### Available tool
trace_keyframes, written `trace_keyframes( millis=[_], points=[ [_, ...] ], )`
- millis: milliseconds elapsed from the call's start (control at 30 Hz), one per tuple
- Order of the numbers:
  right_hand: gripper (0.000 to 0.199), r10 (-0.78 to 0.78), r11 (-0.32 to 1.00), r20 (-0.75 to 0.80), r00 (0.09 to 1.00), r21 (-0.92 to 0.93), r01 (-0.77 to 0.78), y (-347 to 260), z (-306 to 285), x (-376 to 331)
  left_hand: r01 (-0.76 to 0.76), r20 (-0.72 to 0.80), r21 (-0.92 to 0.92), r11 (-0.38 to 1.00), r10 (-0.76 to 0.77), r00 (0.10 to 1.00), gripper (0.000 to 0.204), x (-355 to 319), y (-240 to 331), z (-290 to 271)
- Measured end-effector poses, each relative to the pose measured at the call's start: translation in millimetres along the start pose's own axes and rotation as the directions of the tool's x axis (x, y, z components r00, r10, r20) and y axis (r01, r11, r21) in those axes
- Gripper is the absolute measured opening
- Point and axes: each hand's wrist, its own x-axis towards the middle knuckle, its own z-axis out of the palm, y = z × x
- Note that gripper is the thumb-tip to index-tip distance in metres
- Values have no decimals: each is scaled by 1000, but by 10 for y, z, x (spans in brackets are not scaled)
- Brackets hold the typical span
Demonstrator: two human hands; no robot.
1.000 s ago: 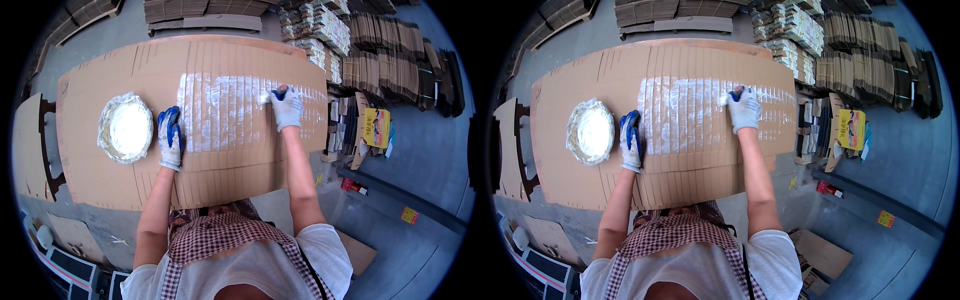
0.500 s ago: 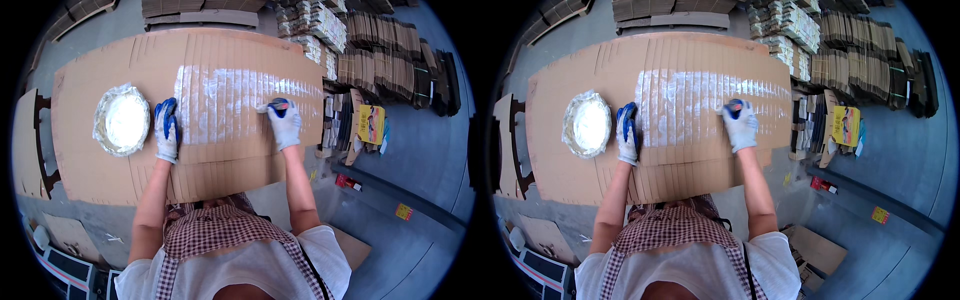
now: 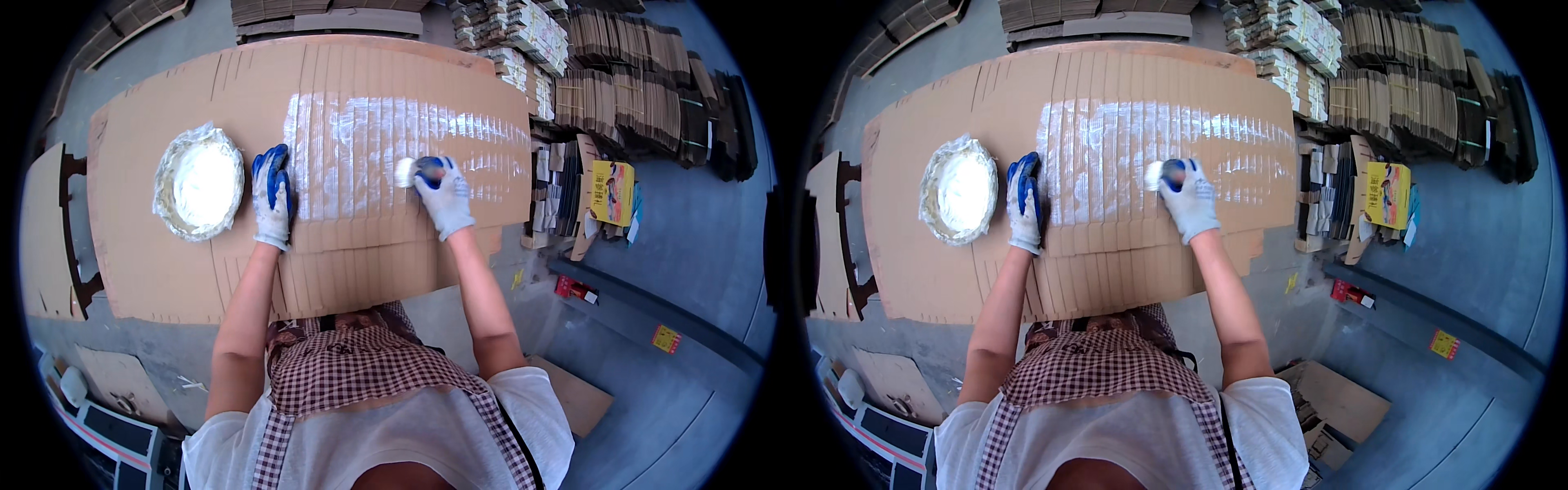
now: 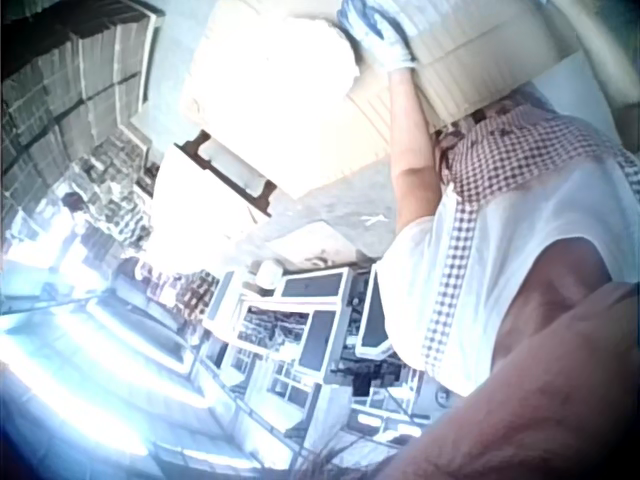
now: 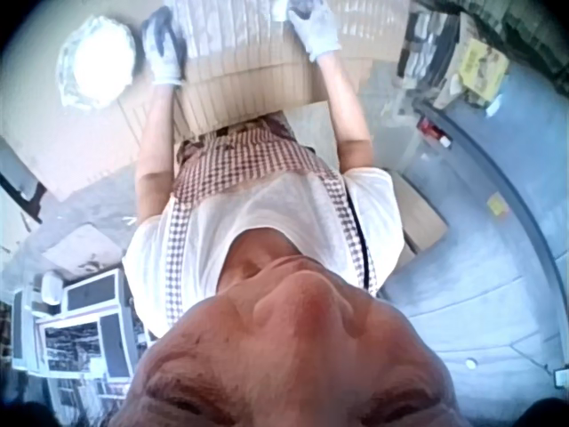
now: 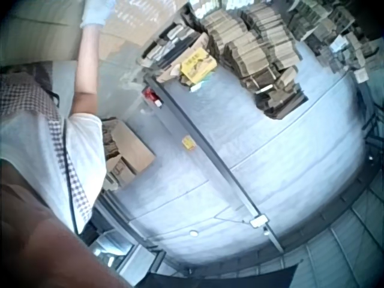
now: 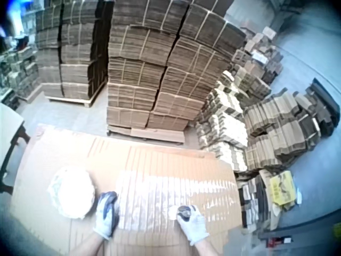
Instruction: The person applies a white paste to a large corrugated cardboard sheet using a cloth pad. They repeatedly dip the pad into a container of paste and spread it across the surface in long strokes.
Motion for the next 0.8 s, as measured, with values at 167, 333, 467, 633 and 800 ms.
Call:
trace_keyframes(
  millis=[167, 333, 467, 633, 800],
  points=[
    [37, -15, 1000, -79, 997, 21, 17, -128, -85, 43, -16, -20, -4, 1000, 16, 1000, 41, -11, -27, -45],
    [40, -15, 999, -73, 997, -50, 12, -215, 85, 174, 17, -4, 0, 1000, -17, 1000, 41, -12, -23, 11],
    [38, 39, 999, -103, 994, -15, -41, -173, -139, 217, 8, -20, 8, 1000, -7, 1000, 42, -37, -32, -16],
    [38, -7, 977, 115, 993, 211, -17, -286, 97, -208, -8, -8, -28, 1000, 8, 1000, 40, 7, -15, 6],
    [36, 190, 981, -115, 975, 67, -183, 53, 0, -283, -30, -27, 26, 999, 31, 999, 38, -15, -61, -17]
  ],
)
